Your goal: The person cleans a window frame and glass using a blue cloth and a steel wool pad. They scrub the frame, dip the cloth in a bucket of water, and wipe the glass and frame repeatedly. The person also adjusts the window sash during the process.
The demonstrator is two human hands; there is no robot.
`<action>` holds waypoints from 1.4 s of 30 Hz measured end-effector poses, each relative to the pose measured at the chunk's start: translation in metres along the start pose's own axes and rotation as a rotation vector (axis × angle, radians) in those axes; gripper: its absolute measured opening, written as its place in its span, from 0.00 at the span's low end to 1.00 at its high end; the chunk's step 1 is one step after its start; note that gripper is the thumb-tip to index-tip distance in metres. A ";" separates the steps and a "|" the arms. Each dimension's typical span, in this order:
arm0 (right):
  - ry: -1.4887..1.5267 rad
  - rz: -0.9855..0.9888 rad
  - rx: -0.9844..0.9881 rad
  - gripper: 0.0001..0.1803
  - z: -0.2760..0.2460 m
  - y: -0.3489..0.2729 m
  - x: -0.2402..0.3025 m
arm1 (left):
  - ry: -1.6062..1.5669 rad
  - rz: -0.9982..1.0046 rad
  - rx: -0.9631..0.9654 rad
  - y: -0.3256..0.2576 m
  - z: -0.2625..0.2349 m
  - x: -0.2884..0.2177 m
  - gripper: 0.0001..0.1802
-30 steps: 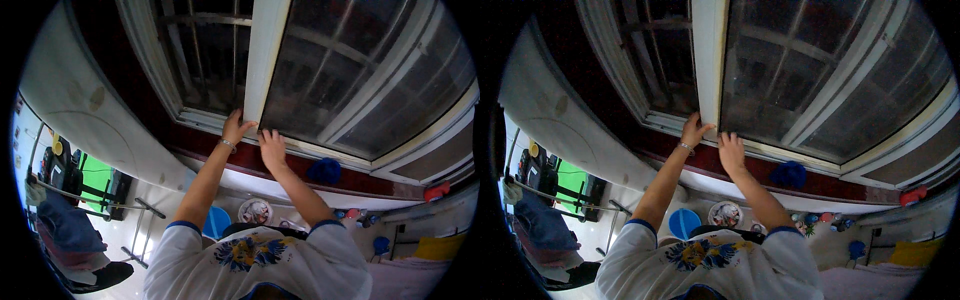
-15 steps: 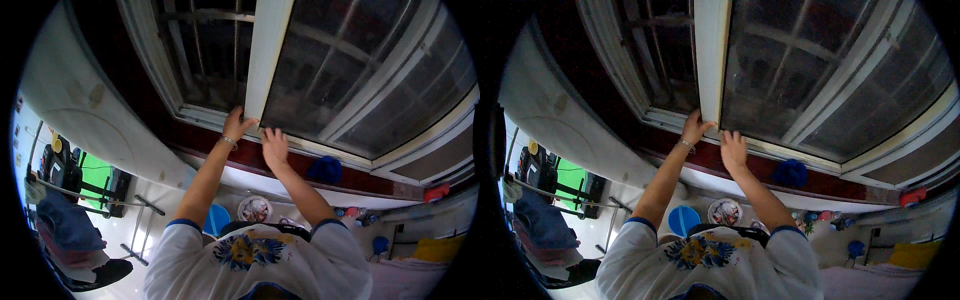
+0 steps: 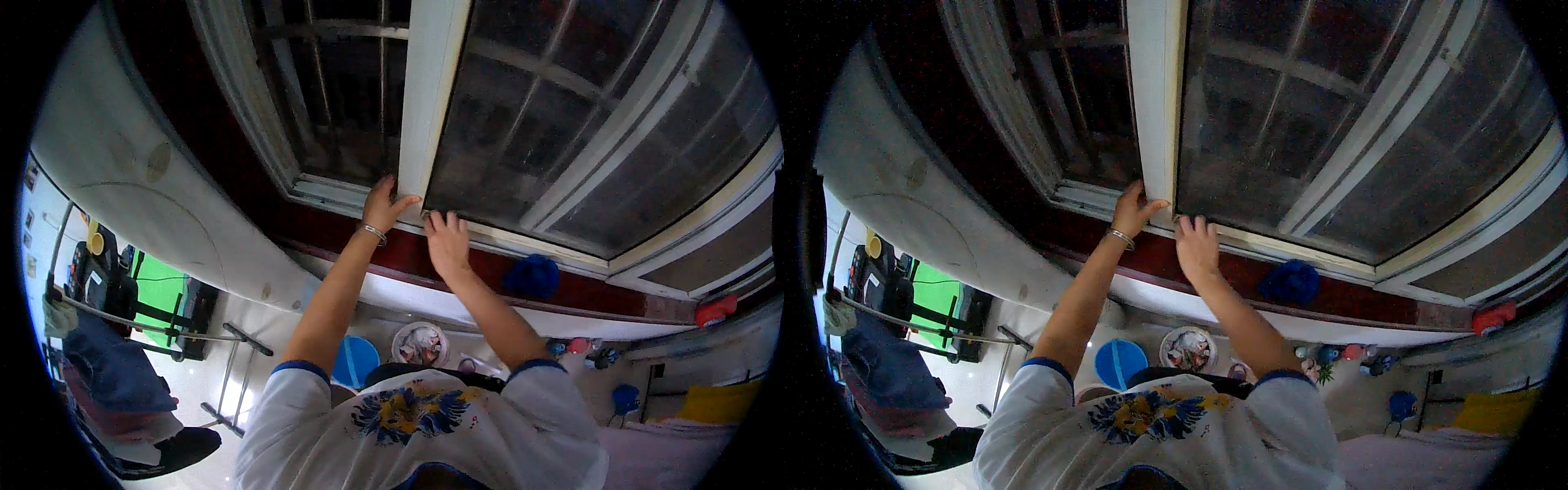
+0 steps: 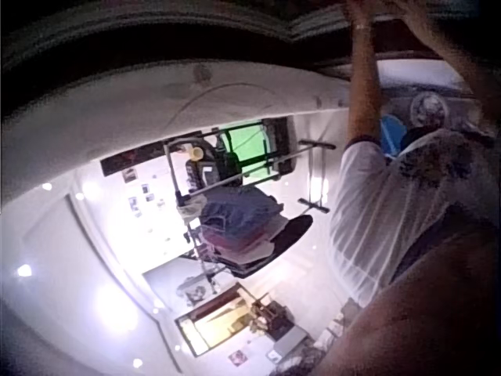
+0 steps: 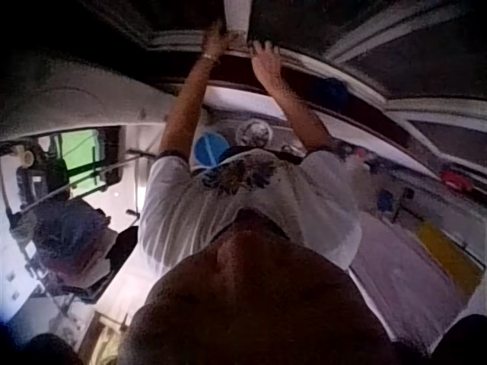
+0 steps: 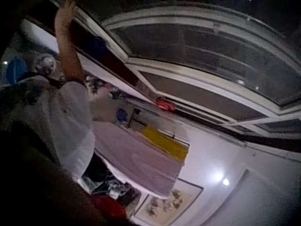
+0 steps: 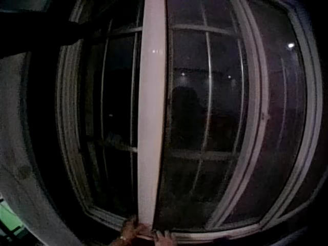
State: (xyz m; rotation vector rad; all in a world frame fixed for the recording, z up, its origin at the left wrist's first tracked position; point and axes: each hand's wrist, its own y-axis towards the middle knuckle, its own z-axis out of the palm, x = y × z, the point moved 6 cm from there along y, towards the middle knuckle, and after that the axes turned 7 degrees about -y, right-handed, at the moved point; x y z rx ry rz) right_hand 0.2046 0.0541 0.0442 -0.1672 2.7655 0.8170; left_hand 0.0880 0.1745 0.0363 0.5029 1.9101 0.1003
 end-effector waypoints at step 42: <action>0.016 0.358 0.113 0.11 0.016 -0.064 -0.084 | -0.088 0.025 -0.067 -0.005 -0.001 -0.005 0.32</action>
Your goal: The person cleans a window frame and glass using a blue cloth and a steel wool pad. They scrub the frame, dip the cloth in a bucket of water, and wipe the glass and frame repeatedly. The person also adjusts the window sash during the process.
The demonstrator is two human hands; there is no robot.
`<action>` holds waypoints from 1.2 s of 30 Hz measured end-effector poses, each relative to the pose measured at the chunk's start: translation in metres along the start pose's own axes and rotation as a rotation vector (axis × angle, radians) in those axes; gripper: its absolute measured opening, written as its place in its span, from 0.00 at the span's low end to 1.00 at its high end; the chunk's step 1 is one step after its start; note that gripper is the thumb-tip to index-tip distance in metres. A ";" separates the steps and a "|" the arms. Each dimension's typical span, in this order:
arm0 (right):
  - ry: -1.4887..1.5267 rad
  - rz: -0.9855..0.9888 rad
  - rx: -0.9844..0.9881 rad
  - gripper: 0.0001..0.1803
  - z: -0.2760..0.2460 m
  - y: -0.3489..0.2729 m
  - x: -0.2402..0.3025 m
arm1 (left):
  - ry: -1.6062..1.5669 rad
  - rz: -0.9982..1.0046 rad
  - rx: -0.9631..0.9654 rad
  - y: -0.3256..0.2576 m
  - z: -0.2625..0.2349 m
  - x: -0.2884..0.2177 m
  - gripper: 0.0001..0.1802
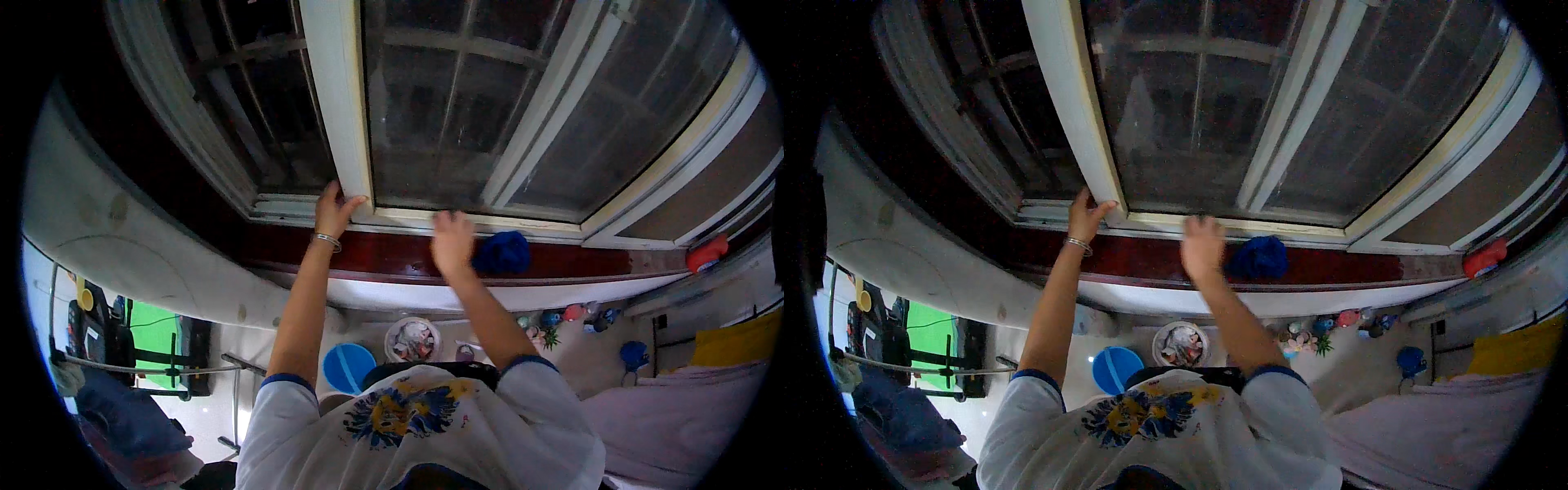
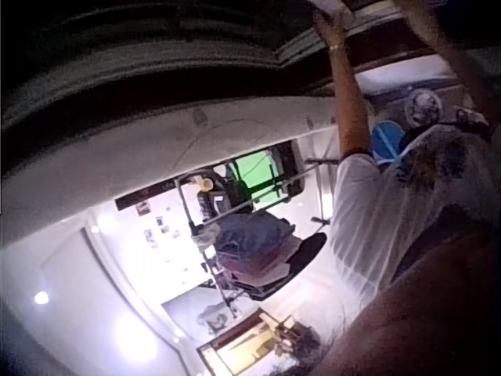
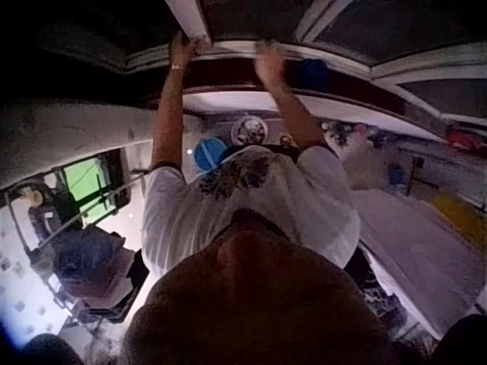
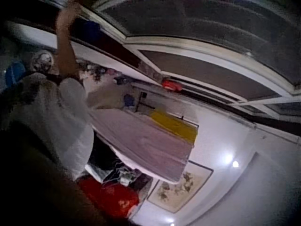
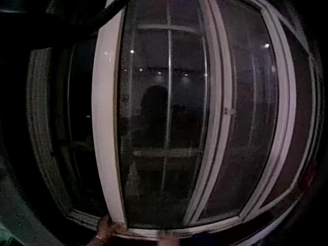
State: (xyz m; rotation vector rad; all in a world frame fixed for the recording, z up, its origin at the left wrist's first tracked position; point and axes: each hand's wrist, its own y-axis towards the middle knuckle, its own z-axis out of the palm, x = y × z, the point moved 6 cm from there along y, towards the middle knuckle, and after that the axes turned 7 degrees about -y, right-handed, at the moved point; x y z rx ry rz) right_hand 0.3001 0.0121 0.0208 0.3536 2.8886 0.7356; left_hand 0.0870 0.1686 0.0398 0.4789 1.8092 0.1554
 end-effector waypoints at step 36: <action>-0.082 0.383 -0.219 0.08 -0.048 -0.046 -0.190 | -0.021 -0.068 -0.013 -0.001 0.000 0.006 0.36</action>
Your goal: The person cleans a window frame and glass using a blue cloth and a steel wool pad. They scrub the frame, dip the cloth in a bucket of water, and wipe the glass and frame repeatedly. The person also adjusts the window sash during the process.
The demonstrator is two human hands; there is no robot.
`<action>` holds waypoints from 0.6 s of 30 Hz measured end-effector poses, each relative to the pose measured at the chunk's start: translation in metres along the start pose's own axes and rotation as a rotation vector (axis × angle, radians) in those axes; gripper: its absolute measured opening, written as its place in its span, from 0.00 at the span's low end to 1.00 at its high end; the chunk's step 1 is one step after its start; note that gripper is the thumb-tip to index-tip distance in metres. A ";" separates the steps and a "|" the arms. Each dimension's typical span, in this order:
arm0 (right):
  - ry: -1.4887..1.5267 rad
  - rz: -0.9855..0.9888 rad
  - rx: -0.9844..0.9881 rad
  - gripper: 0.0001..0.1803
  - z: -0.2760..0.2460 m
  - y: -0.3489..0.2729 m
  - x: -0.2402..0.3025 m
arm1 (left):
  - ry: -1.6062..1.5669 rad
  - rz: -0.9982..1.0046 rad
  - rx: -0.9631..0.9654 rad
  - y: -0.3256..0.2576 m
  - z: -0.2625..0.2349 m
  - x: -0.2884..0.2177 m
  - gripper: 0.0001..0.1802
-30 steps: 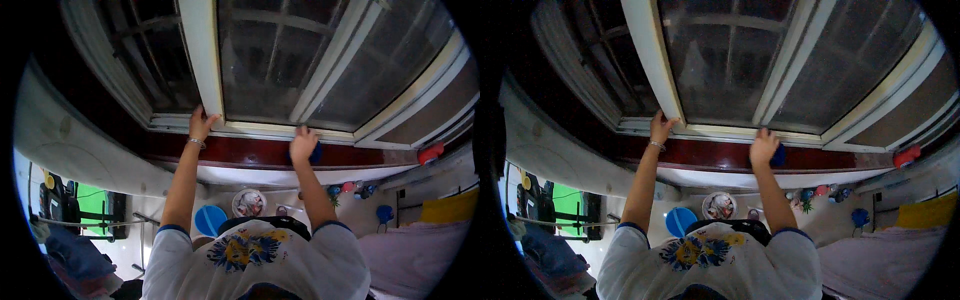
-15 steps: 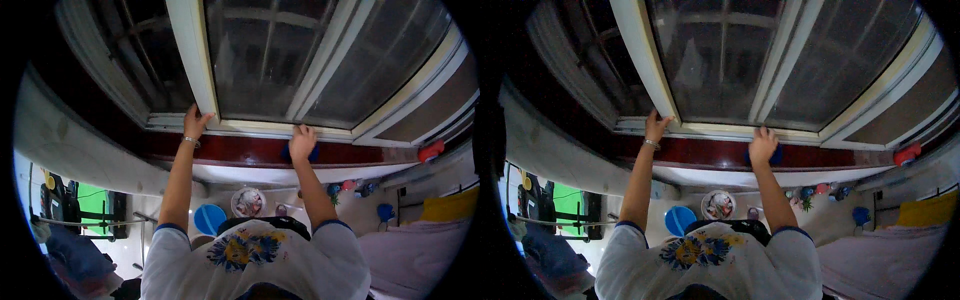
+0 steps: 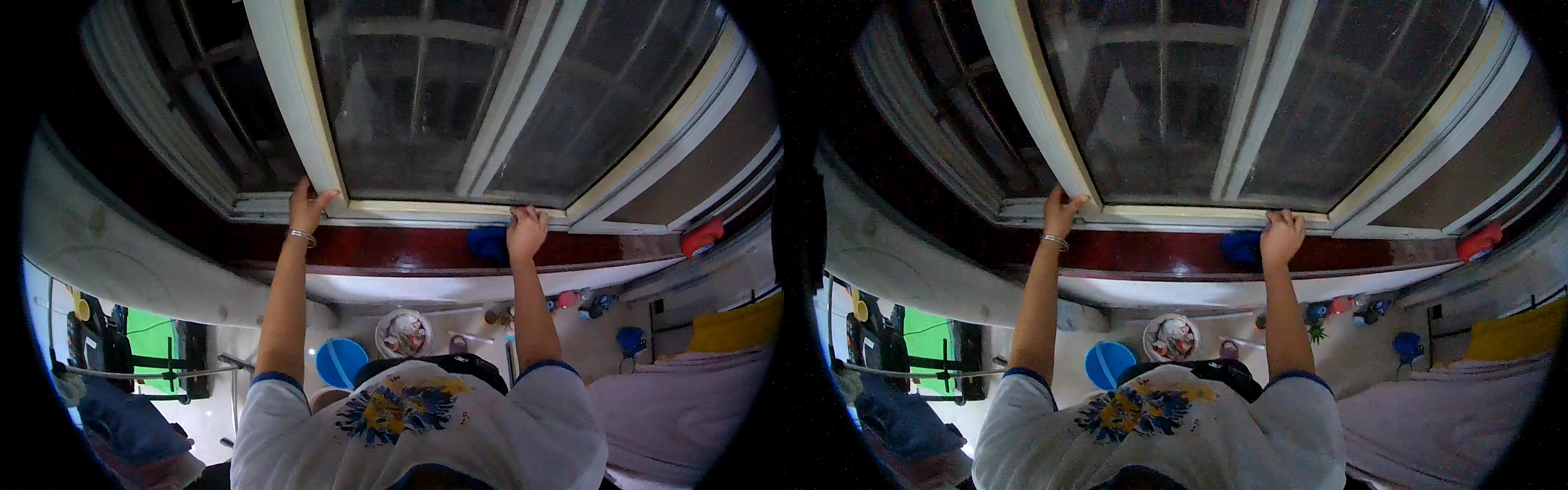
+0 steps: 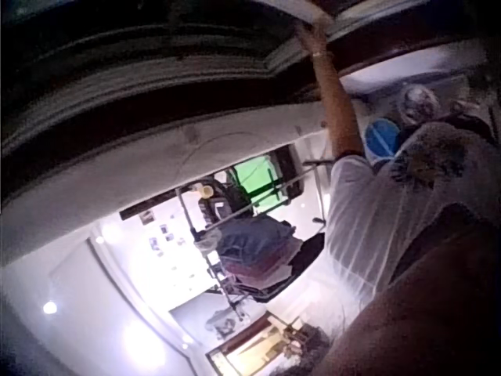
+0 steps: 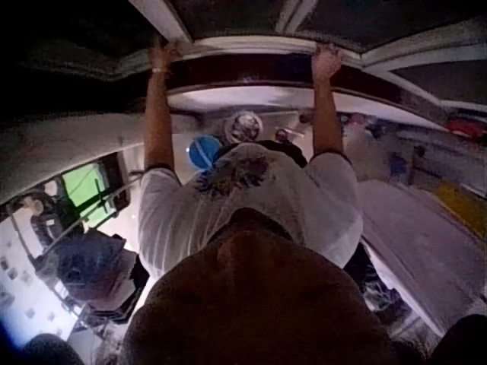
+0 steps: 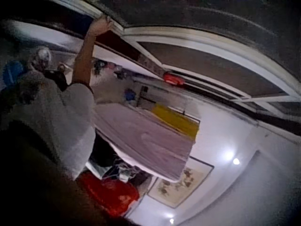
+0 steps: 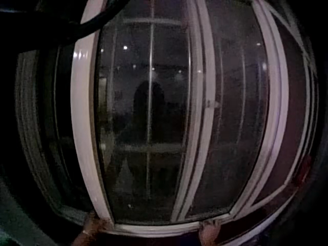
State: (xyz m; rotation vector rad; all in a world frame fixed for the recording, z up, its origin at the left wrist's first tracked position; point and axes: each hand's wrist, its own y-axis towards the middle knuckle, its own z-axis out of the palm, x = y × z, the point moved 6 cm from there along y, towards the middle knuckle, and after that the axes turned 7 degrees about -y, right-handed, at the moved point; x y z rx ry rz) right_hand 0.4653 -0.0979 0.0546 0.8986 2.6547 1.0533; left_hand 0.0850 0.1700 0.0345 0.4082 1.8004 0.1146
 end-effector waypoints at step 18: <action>0.038 0.300 0.113 0.08 0.050 -0.006 -0.071 | 0.538 0.208 -0.416 -0.043 0.042 -0.062 0.43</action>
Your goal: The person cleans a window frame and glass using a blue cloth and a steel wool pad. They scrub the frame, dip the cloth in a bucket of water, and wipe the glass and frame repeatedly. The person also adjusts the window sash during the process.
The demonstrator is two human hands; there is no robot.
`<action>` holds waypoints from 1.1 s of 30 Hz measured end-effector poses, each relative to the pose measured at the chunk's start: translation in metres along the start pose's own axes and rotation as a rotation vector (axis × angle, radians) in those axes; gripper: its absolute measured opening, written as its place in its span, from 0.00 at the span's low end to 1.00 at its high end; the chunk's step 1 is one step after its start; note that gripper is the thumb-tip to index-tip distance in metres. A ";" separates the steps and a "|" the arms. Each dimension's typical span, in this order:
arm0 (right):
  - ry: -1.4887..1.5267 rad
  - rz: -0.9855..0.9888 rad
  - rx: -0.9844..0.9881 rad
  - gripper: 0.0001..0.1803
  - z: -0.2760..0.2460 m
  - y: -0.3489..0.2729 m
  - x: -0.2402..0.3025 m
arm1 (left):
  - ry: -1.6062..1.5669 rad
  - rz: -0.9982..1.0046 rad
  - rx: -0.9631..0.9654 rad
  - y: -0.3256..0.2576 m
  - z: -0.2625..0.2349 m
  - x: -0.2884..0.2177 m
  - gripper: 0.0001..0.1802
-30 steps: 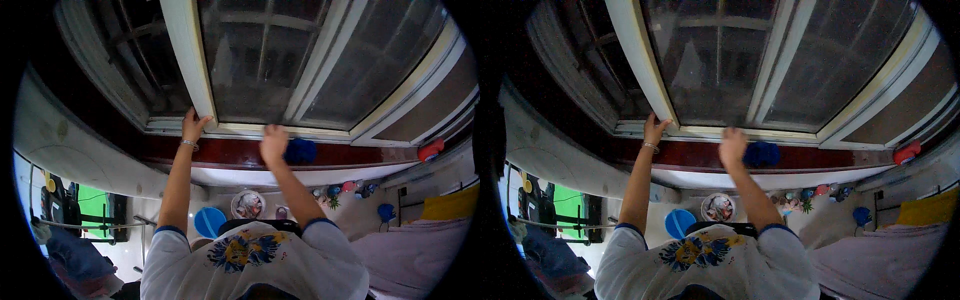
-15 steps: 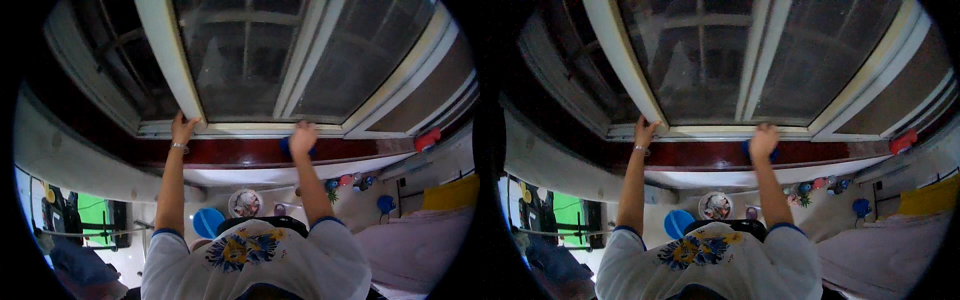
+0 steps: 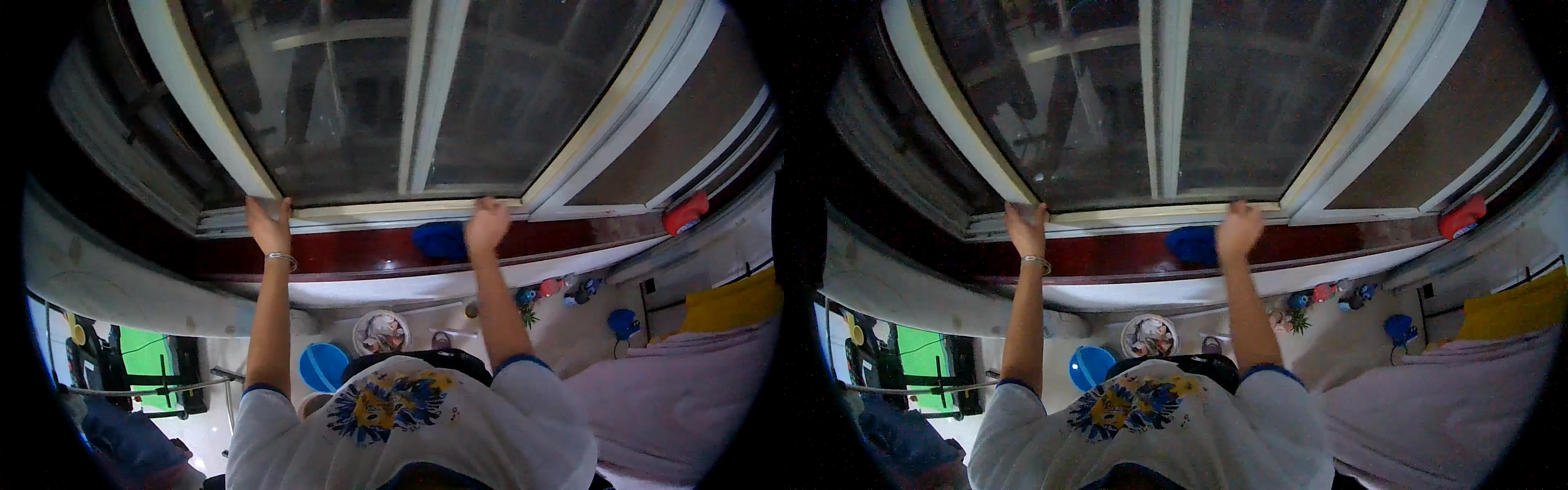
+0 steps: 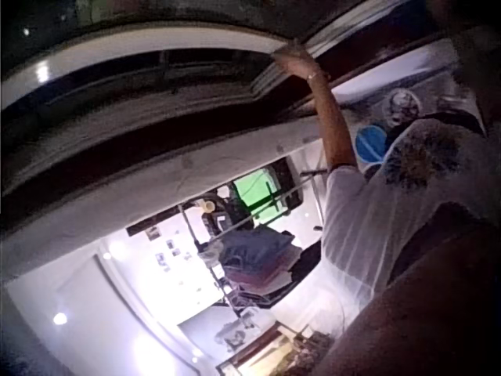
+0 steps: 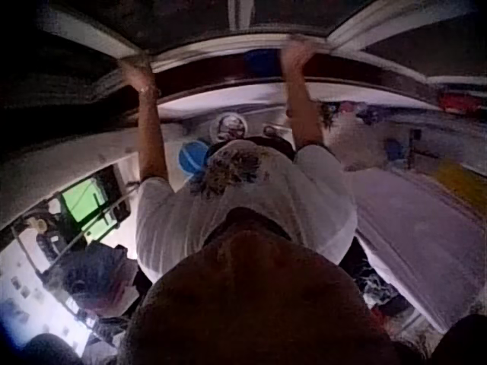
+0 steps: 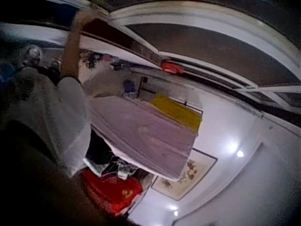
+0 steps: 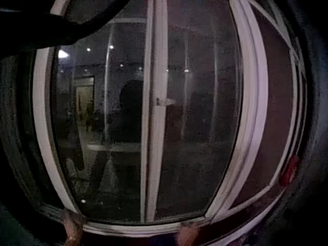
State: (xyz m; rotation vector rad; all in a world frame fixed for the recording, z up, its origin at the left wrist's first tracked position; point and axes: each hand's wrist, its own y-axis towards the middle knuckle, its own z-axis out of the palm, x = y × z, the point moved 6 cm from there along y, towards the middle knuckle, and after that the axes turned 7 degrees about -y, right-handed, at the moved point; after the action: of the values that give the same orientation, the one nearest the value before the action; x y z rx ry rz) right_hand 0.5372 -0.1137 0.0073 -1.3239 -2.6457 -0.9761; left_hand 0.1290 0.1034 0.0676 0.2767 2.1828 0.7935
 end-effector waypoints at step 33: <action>0.094 -0.479 -0.085 0.09 -0.033 -0.029 0.079 | -0.003 -0.154 0.019 0.008 0.004 0.013 0.41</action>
State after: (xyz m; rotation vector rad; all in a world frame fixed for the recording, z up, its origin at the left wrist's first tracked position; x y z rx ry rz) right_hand 0.4571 -0.0880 0.0415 -0.6345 -2.9342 -1.1677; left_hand 0.1231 0.1175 0.0630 0.1171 2.1799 0.6867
